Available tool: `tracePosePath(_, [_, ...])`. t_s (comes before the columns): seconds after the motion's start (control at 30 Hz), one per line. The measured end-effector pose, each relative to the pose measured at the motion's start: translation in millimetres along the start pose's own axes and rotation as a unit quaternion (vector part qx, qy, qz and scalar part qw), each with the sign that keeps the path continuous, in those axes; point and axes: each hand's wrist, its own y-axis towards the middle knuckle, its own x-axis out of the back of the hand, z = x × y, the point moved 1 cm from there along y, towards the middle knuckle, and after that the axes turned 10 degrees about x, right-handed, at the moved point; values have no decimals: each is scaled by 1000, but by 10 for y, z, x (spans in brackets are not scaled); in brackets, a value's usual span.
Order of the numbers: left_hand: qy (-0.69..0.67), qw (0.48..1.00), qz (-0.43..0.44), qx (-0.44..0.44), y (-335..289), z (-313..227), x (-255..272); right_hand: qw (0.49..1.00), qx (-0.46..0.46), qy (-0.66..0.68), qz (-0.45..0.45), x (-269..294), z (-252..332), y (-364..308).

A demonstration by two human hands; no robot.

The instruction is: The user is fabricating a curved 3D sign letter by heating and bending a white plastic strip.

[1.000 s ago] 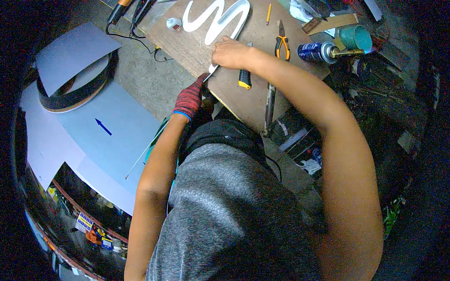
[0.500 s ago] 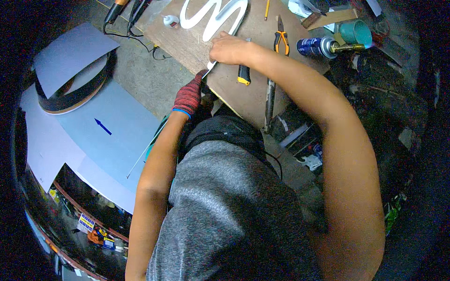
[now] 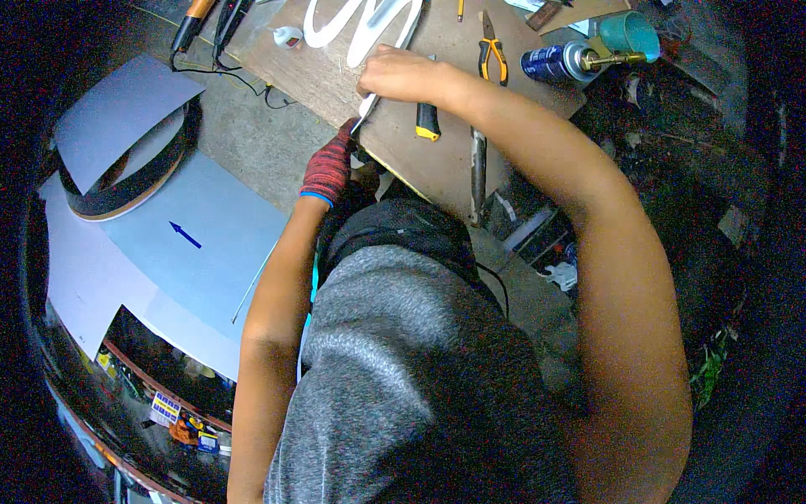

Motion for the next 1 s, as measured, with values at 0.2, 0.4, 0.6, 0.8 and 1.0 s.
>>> tracePosePath(0.2, [-27, 998, 53, 17, 16, -200, 110, 997, -6, -20, -80, -36, -46, -171])
tracePosePath(0.4, [-12, 999, 29, 16, -18, -144, 84, 996, -14, -65, -67, -32, -17, -33])
tracePosePath(0.6, [10, 1000, 28, 8, -32, -148, 92, 992, 23, -69, -100, -62, -22, 81])
tracePosePath(0.8, [23, 999, 14, -18, 36, -114, 12, 993, 23, -58, -96, -162, -72, 115])
tracePosePath(1.0, [-12, 999, 29, -18, 77, -35, -7, 978, 47, 1, -204, 50, -63, 42])
